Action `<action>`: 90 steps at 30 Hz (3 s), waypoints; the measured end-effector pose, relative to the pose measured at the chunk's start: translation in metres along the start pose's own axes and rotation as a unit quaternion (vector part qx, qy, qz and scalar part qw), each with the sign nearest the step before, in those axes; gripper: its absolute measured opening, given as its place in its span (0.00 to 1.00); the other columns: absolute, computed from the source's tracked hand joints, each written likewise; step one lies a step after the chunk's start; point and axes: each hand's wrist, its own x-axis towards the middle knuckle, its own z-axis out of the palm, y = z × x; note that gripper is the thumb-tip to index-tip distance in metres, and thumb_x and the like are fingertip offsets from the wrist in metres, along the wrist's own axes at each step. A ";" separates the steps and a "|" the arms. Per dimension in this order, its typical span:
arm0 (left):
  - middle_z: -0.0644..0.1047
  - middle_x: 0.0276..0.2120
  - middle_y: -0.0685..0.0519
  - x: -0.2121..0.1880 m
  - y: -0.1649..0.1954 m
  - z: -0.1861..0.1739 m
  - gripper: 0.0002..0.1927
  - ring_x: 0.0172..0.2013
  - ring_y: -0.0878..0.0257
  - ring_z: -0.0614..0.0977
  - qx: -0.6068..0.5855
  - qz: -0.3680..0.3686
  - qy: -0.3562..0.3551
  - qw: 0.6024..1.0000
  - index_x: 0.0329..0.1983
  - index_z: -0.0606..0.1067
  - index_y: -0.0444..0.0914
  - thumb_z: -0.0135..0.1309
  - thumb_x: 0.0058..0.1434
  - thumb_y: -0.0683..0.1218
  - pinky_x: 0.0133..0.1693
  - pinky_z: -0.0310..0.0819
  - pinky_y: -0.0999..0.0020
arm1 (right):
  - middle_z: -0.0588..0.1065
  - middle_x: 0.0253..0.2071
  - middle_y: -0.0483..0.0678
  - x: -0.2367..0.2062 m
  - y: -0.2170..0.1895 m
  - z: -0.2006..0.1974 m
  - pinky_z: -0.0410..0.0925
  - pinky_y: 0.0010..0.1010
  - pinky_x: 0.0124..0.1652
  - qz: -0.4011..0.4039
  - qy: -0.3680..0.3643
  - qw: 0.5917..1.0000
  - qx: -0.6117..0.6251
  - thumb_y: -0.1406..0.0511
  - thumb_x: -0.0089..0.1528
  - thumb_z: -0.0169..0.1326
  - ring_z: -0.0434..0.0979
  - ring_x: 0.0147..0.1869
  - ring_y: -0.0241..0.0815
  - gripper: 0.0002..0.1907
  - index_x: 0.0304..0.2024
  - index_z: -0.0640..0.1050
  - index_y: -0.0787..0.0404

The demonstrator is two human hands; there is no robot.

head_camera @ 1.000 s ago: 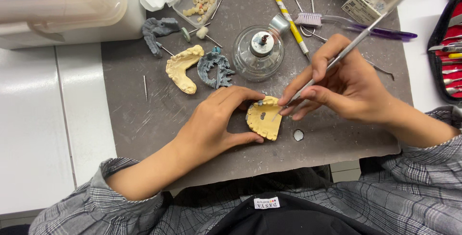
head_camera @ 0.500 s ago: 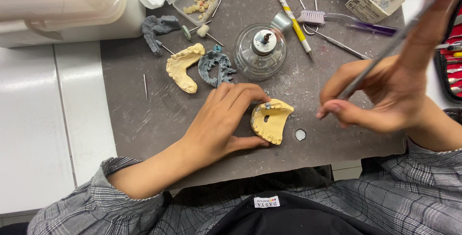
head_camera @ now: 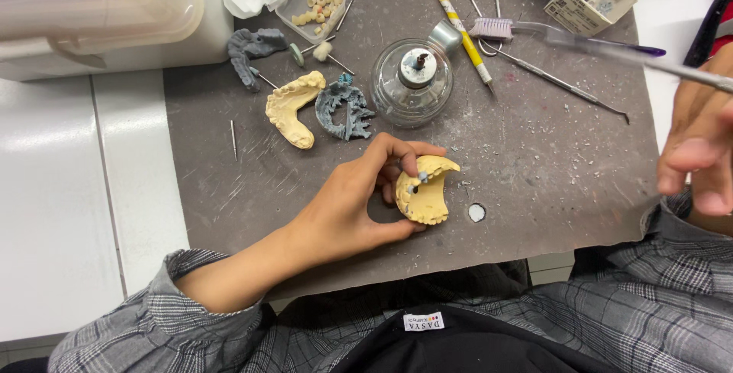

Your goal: The person holds a yellow dental stone cast of a dental arch and uses a metal waxing instrument to add and shape blue wax on the teeth of the model. They periodically warm the instrument tip over a small burner, rotate the cast to reach different tooth surfaces, and pick up small tooth-colored components from a tray on the bench.

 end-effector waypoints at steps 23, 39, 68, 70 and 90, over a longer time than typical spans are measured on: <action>0.76 0.65 0.47 -0.058 0.051 0.016 0.21 0.63 0.63 0.77 -0.213 -0.018 0.046 0.976 0.68 0.64 0.36 0.52 0.76 0.43 0.64 0.73 0.67 | 0.79 0.41 0.57 0.259 -0.045 0.111 0.86 0.35 0.47 0.182 0.438 0.864 -0.170 0.64 0.72 0.49 0.88 0.49 0.48 0.10 0.49 0.74 0.65; 0.80 0.56 0.49 -0.022 0.039 0.070 0.19 0.57 0.59 0.85 -0.081 0.028 0.056 0.995 0.62 0.64 0.37 0.55 0.72 0.44 0.60 0.81 0.65 | 0.81 0.46 0.60 0.225 -0.046 0.132 0.83 0.34 0.46 0.133 0.351 0.905 -0.201 0.73 0.57 0.66 0.87 0.52 0.51 0.15 0.43 0.75 0.64; 0.80 0.53 0.55 -0.021 0.030 0.079 0.21 0.54 0.60 0.79 0.075 0.131 0.103 0.983 0.60 0.69 0.42 0.62 0.66 0.43 0.57 0.77 0.68 | 0.75 0.48 0.69 0.239 -0.057 0.123 0.83 0.36 0.43 0.072 0.225 0.927 -0.289 0.80 0.58 0.59 0.87 0.47 0.56 0.08 0.38 0.73 0.77; 0.80 0.53 0.55 -0.020 0.029 0.079 0.22 0.53 0.60 0.79 0.072 0.134 0.104 0.983 0.60 0.68 0.42 0.62 0.66 0.43 0.57 0.77 0.67 | 0.76 0.50 0.68 0.234 -0.055 0.126 0.83 0.35 0.44 0.083 0.232 0.928 -0.280 0.80 0.59 0.59 0.87 0.47 0.55 0.09 0.42 0.74 0.74; 0.80 0.56 0.54 -0.017 0.018 0.084 0.23 0.53 0.60 0.79 0.076 0.142 0.091 0.983 0.60 0.68 0.41 0.63 0.65 0.43 0.57 0.76 0.67 | 0.79 0.41 0.60 0.226 -0.044 0.131 0.82 0.34 0.42 0.057 0.256 0.903 -0.341 0.77 0.57 0.64 0.86 0.46 0.52 0.09 0.33 0.75 0.69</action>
